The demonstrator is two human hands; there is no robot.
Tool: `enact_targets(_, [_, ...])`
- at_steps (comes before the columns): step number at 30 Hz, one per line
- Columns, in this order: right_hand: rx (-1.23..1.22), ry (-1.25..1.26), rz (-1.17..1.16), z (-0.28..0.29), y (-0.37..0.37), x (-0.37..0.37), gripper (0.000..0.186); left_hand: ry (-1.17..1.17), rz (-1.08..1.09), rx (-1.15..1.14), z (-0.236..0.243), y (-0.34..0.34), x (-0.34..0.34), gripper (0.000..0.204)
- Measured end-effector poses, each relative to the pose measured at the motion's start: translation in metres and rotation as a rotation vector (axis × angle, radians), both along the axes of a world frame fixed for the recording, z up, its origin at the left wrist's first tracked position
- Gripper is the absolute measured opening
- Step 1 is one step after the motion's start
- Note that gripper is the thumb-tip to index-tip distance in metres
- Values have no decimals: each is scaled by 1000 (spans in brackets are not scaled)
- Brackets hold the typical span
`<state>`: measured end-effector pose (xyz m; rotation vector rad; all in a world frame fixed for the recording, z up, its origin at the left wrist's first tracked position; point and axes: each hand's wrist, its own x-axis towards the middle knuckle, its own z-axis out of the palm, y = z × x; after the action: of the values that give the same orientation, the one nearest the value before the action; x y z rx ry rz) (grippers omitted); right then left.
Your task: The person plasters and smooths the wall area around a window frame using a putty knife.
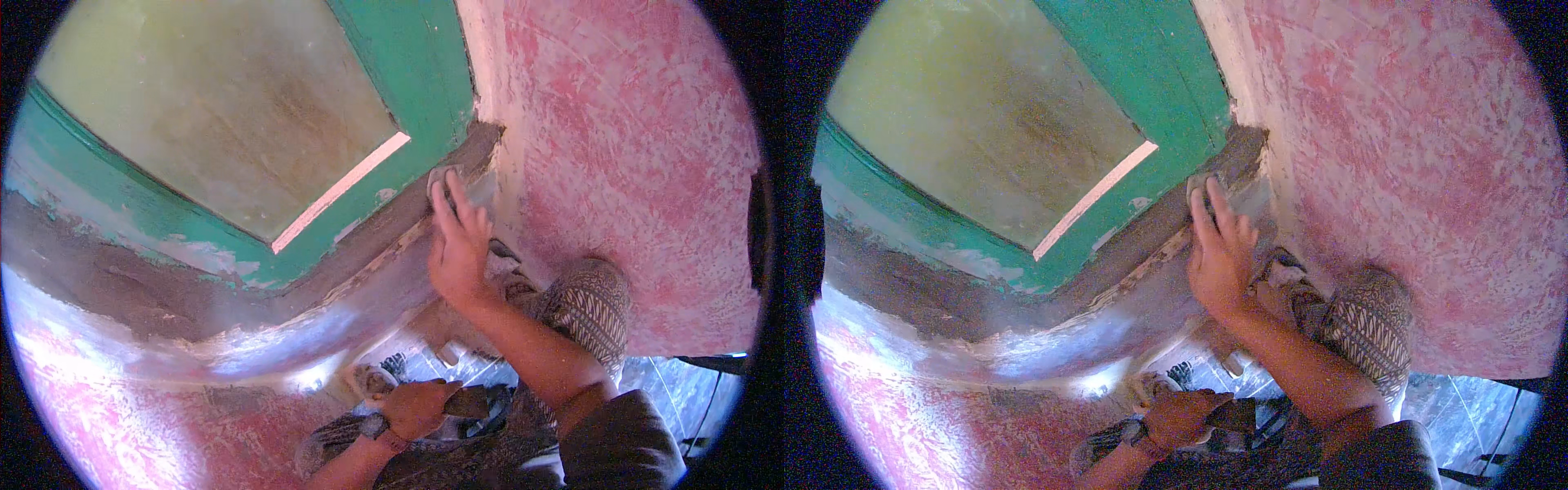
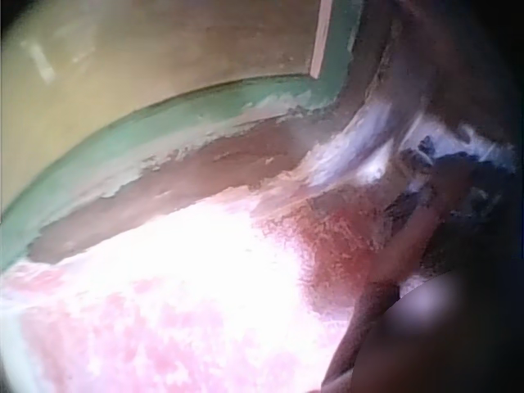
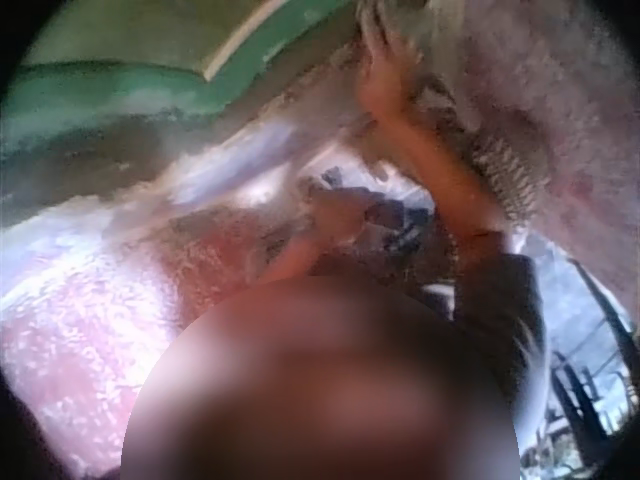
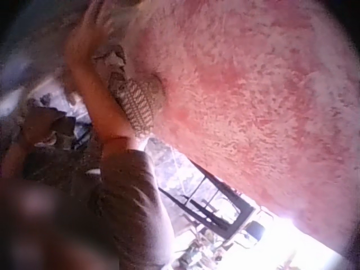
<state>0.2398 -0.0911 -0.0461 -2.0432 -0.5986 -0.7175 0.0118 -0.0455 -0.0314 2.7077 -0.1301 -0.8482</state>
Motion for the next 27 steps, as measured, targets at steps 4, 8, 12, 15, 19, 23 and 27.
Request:
enact_targets(4, [-305,49,278,-10,5,-41,71,136,-13,35,4,-2,7,54])
enact_targets(8, [-197,-12,259,3,2,-20,73,81,-10,56,-17,3,-10,54])
enact_targets(12, [-113,62,-6,2,6,-20,75,19,-15,-46,-24,0,-7,51])
enact_targets(15, [-324,25,477,-12,11,-57,71,-6,-39,11,-25,-3,-6,45])
enact_targets(19, [-419,-109,323,-8,11,-39,70,-111,-14,-13,-39,1,-16,38])
enact_targets(23, [-70,-8,145,-3,7,-29,72,-159,7,-46,-26,-3,-13,35])
enact_targets(27, [-219,-18,514,-9,16,-65,68,65,-12,70,-26,-4,-11,50])
